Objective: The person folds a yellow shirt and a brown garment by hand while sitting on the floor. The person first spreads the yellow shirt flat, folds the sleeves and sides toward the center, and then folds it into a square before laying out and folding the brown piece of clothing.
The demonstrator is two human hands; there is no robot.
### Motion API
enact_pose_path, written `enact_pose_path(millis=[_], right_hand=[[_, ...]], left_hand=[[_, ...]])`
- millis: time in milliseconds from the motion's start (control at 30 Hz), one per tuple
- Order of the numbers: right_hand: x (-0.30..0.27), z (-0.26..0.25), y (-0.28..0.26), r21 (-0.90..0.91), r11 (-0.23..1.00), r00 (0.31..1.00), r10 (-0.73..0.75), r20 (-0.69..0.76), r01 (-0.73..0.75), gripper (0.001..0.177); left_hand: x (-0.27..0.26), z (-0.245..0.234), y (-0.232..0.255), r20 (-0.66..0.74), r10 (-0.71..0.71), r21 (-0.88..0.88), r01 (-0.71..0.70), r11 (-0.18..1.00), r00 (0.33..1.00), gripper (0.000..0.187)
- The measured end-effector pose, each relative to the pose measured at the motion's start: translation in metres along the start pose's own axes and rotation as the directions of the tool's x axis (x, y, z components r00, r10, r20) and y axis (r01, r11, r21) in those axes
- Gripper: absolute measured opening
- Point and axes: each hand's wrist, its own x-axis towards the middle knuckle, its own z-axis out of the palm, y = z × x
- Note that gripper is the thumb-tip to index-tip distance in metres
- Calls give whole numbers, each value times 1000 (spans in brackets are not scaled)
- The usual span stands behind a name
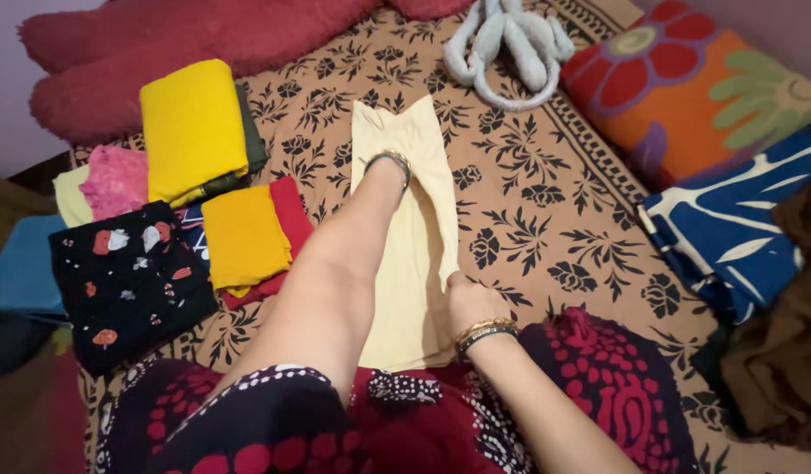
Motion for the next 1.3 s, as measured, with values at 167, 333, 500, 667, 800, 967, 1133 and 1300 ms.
enact_pose_path(millis=[167, 333, 500, 667, 800, 967, 1133, 1300], right_hand=[[-16, -9, -20, -47, 997, 997, -61, 49, 64, 21], [-20, 21, -43, -46, 973, 973, -226, 45, 228, 21], [-18, 75, -68, -62, 935, 930, -354, -96, 349, 11], [-6, 105, -76, -109, 869, 875, -485, 2, 482, 17], [-3, 102, -78, -9, 904, 879, -413, 238, 427, 26], [-2, 87, -77, 16, 920, 857, -372, 355, 393, 39], [-1, 64, -81, 31, 936, 843, -329, 426, 350, 47], [13, 37, -77, 198, 926, 852, -373, 367, 320, 43]], left_hand=[[22, -12, 35, -87, 4, 32, -1, 999, 996, 44], [34, -25, 68, -119, 2, 58, 5, 998, 993, 50], [45, -43, 62, -120, -74, 107, 87, 990, 990, 56], [45, -52, 57, -136, -103, 213, 131, 968, 985, 58], [14, -56, 47, -104, 56, 104, -45, 994, 993, 59], [45, -59, 51, -113, 274, -65, -282, 957, 955, 55], [5, -57, 47, -201, 384, 331, -306, 893, 901, 39], [-102, -37, 55, -100, 820, 788, -458, 410, 563, 46]])
